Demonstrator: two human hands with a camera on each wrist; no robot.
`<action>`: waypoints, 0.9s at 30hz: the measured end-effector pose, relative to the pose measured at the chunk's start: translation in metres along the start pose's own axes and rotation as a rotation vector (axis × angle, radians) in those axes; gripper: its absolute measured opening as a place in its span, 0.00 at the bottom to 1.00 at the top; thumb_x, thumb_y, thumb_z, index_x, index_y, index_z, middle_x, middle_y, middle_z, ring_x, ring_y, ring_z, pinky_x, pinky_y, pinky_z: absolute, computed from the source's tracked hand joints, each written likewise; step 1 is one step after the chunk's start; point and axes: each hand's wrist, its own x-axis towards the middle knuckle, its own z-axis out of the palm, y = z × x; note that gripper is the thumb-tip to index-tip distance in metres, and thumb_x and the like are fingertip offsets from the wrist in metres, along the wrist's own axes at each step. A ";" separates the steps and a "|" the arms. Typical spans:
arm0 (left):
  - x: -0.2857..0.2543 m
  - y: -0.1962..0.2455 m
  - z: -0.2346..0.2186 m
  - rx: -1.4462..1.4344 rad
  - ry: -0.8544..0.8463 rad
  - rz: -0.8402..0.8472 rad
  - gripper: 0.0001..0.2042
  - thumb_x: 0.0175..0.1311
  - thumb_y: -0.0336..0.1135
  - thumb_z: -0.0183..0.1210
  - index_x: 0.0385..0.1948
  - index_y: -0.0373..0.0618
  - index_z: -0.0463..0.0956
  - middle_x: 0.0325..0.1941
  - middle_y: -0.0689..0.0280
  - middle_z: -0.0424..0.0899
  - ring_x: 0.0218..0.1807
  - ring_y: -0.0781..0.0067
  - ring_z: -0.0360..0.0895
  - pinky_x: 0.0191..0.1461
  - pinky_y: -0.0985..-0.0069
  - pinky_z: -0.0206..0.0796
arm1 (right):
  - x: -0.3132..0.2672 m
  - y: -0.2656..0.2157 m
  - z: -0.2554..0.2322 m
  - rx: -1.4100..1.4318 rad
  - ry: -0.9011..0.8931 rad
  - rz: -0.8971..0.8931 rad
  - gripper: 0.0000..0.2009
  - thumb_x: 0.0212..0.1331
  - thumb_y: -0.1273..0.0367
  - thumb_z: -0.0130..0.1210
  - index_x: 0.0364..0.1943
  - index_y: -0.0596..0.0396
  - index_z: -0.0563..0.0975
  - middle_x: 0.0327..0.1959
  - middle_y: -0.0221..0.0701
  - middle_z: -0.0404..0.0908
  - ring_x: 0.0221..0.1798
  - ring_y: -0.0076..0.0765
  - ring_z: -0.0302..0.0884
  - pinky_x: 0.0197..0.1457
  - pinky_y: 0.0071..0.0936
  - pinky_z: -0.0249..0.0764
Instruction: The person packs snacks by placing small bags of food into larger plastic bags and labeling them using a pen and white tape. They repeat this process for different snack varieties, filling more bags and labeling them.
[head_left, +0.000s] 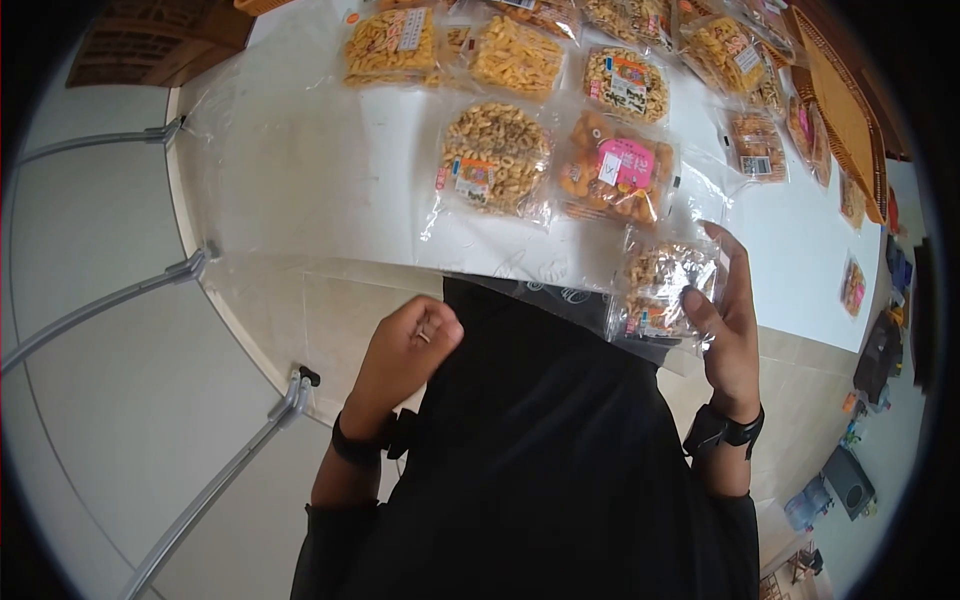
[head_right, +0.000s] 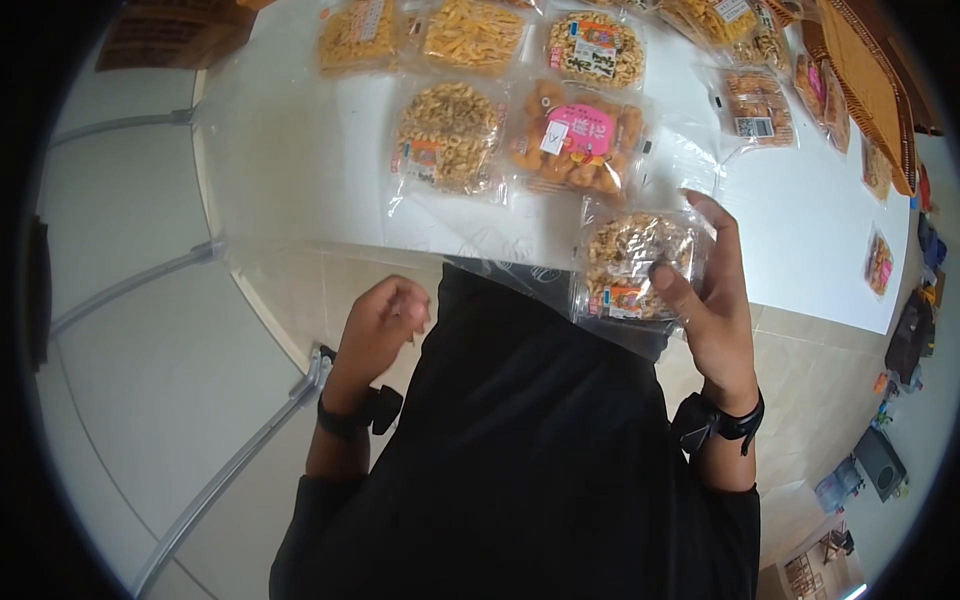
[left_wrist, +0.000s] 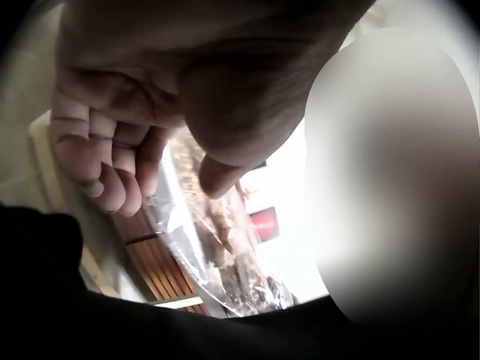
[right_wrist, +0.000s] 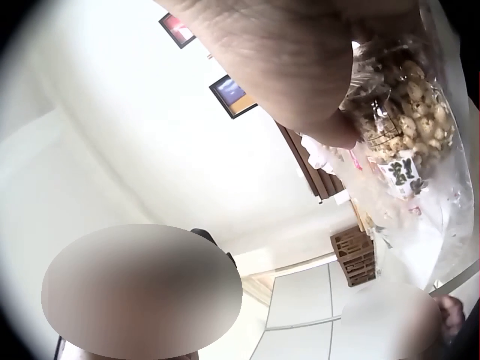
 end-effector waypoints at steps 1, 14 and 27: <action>0.004 -0.007 0.002 -0.109 -0.027 0.022 0.19 0.68 0.45 0.60 0.49 0.39 0.73 0.43 0.59 0.81 0.40 0.69 0.81 0.43 0.74 0.74 | -0.001 0.001 0.001 0.014 0.000 0.003 0.33 0.62 0.71 0.62 0.69 0.58 0.58 0.59 0.37 0.72 0.64 0.32 0.69 0.69 0.30 0.64; 0.066 -0.020 0.041 -0.597 -0.485 0.209 0.25 0.78 0.53 0.45 0.53 0.34 0.72 0.58 0.44 0.78 0.58 0.54 0.79 0.60 0.61 0.72 | 0.000 -0.008 -0.002 -0.189 -0.176 0.052 0.24 0.65 0.73 0.60 0.63 0.65 0.67 0.53 0.36 0.78 0.58 0.29 0.72 0.63 0.29 0.68; 0.040 -0.017 0.038 -0.565 -0.397 0.168 0.29 0.81 0.51 0.36 0.54 0.28 0.73 0.55 0.42 0.81 0.58 0.48 0.80 0.61 0.57 0.73 | 0.009 0.007 0.025 -0.005 -0.252 0.237 0.20 0.65 0.63 0.63 0.50 0.65 0.71 0.31 0.30 0.77 0.24 0.21 0.75 0.25 0.19 0.75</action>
